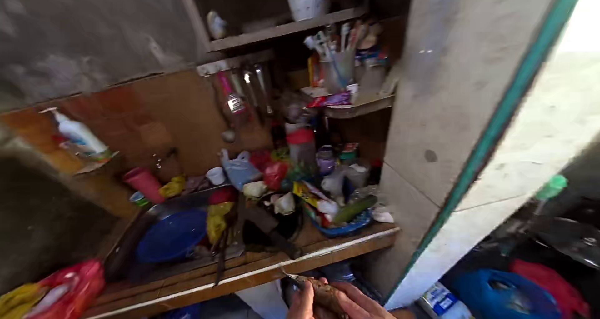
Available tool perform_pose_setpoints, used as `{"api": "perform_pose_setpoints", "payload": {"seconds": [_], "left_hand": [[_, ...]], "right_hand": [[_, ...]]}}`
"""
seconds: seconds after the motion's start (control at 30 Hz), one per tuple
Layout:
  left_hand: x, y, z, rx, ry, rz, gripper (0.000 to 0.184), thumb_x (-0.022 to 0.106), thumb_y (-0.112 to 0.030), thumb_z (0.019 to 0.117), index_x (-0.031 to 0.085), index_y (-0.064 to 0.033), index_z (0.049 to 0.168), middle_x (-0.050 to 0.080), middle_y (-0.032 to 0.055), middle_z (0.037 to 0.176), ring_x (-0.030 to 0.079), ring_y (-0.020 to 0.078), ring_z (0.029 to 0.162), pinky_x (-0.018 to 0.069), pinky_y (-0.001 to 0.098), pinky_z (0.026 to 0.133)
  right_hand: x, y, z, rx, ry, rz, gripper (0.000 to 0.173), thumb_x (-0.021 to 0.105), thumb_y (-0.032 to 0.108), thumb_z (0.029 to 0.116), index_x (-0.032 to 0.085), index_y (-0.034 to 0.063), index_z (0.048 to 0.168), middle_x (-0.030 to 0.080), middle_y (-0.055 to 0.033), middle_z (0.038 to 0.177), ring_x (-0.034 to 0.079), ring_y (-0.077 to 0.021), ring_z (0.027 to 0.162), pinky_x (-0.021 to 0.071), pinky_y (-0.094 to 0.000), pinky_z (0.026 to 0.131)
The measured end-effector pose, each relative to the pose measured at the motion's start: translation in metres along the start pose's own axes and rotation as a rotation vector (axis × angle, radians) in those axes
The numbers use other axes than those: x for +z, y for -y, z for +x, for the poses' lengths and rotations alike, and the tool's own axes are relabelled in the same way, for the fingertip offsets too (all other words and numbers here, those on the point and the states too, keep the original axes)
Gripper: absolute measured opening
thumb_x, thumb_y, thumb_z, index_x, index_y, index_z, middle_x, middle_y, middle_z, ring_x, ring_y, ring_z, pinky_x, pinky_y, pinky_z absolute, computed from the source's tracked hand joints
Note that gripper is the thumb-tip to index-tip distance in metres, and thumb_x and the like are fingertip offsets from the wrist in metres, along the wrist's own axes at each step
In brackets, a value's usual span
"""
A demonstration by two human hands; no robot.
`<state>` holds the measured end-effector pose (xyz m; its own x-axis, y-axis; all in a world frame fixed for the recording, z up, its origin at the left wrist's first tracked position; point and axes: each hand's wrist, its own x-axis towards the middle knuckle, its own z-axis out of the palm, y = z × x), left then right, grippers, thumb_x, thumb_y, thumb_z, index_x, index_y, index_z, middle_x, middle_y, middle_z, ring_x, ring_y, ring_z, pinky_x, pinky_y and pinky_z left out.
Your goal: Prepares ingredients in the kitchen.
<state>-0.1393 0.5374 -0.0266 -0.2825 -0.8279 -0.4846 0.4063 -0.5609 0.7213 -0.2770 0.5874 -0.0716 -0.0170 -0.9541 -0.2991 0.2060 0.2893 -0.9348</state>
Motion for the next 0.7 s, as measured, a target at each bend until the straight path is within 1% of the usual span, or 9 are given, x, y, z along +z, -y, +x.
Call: {"api": "perform_pose_setpoints", "payload": {"seconds": [0.1,0.2,0.37,0.43,0.5,0.53,0.6,0.67,0.7], "left_hand": [[-0.029,-0.041,0.012,-0.029,-0.163,-0.216,0.039,0.025,-0.029,0.1146,0.050,0.0005,0.121,0.067,0.0121,0.091,0.070,0.0203,0.080,0.0611,0.0362,0.075],[-0.061,-0.073,0.031,-0.014,-0.251,-0.398,0.037,0.025,-0.028,0.1144,0.051,-0.0014,0.114,0.065,0.0113,0.086,0.070,0.0199,0.077,0.0616,0.0341,0.075],[-0.099,-0.118,0.068,0.003,-0.327,-0.434,0.039,0.025,-0.030,0.1143,0.053,-0.0034,0.107,0.066,0.0088,0.078,0.069,0.0179,0.070,0.0620,0.0321,0.072],[-0.107,-0.133,0.091,-0.005,-0.324,-0.381,0.040,0.026,-0.031,0.1142,0.055,-0.0049,0.102,0.065,0.0062,0.073,0.069,0.0163,0.067,0.0621,0.0316,0.072],[-0.113,-0.146,0.121,-0.052,-0.288,-0.260,0.038,0.029,-0.031,0.1140,0.055,-0.0065,0.101,0.062,0.0045,0.072,0.065,0.0154,0.067,0.0599,0.0324,0.075],[-0.114,-0.150,0.136,-0.079,-0.273,-0.180,0.034,0.031,-0.030,0.1138,0.054,-0.0075,0.102,0.060,0.0033,0.072,0.062,0.0141,0.066,0.0582,0.0313,0.073],[-0.113,-0.158,0.165,-0.128,-0.191,-0.022,0.028,0.036,-0.028,0.1131,0.053,-0.0063,0.115,0.064,0.0048,0.083,0.065,0.0127,0.076,0.0565,0.0291,0.076],[-0.112,-0.168,0.190,-0.176,-0.065,0.127,0.032,0.038,-0.026,0.1127,0.051,-0.0018,0.129,0.068,0.0080,0.098,0.067,0.0138,0.089,0.0560,0.0312,0.085],[-0.114,-0.173,0.201,-0.205,-0.030,0.199,0.033,0.040,-0.024,0.1122,0.050,0.0001,0.132,0.068,0.0086,0.101,0.066,0.0137,0.091,0.0552,0.0318,0.087]], "right_hand": [[0.031,0.021,0.044,0.078,0.075,-0.048,0.053,0.029,0.040,0.1129,0.053,0.0013,0.140,0.071,-0.0096,0.101,0.071,-0.0187,0.084,0.0612,-0.0384,0.076],[0.053,0.048,0.088,0.223,0.184,0.018,0.053,0.021,0.036,0.1145,0.053,0.0024,0.139,0.070,-0.0087,0.100,0.071,-0.0197,0.083,0.0604,-0.0385,0.079],[0.086,0.057,0.161,0.263,0.355,0.034,0.041,0.031,0.027,0.1132,0.059,0.0037,0.131,0.070,-0.0055,0.100,0.070,-0.0160,0.083,0.0600,-0.0359,0.079],[0.093,0.053,0.192,0.219,0.410,0.074,0.037,0.039,0.027,0.1093,0.059,0.0033,0.129,0.071,-0.0039,0.097,0.071,-0.0157,0.084,0.0607,-0.0361,0.079],[0.096,0.051,0.224,0.198,0.422,0.095,0.036,0.046,0.027,0.1067,0.056,0.0030,0.132,0.071,-0.0054,0.098,0.071,-0.0169,0.085,0.0613,-0.0360,0.079],[0.097,0.051,0.238,0.197,0.414,0.084,0.038,0.051,0.027,0.1046,0.055,0.0028,0.133,0.071,-0.0063,0.099,0.072,-0.0171,0.083,0.0618,-0.0358,0.078],[0.094,0.047,0.265,0.179,0.392,0.041,0.039,0.061,0.025,0.0985,0.056,0.0037,0.131,0.071,-0.0052,0.098,0.070,-0.0156,0.080,0.0611,-0.0343,0.074],[0.084,0.041,0.286,0.158,0.348,0.000,0.039,0.063,0.024,0.0976,0.058,0.0044,0.131,0.070,-0.0042,0.100,0.069,-0.0139,0.081,0.0606,-0.0334,0.074],[0.078,0.037,0.294,0.166,0.310,0.002,0.039,0.062,0.023,0.0986,0.057,0.0046,0.132,0.070,-0.0043,0.100,0.068,-0.0132,0.080,0.0597,-0.0326,0.073]]}}
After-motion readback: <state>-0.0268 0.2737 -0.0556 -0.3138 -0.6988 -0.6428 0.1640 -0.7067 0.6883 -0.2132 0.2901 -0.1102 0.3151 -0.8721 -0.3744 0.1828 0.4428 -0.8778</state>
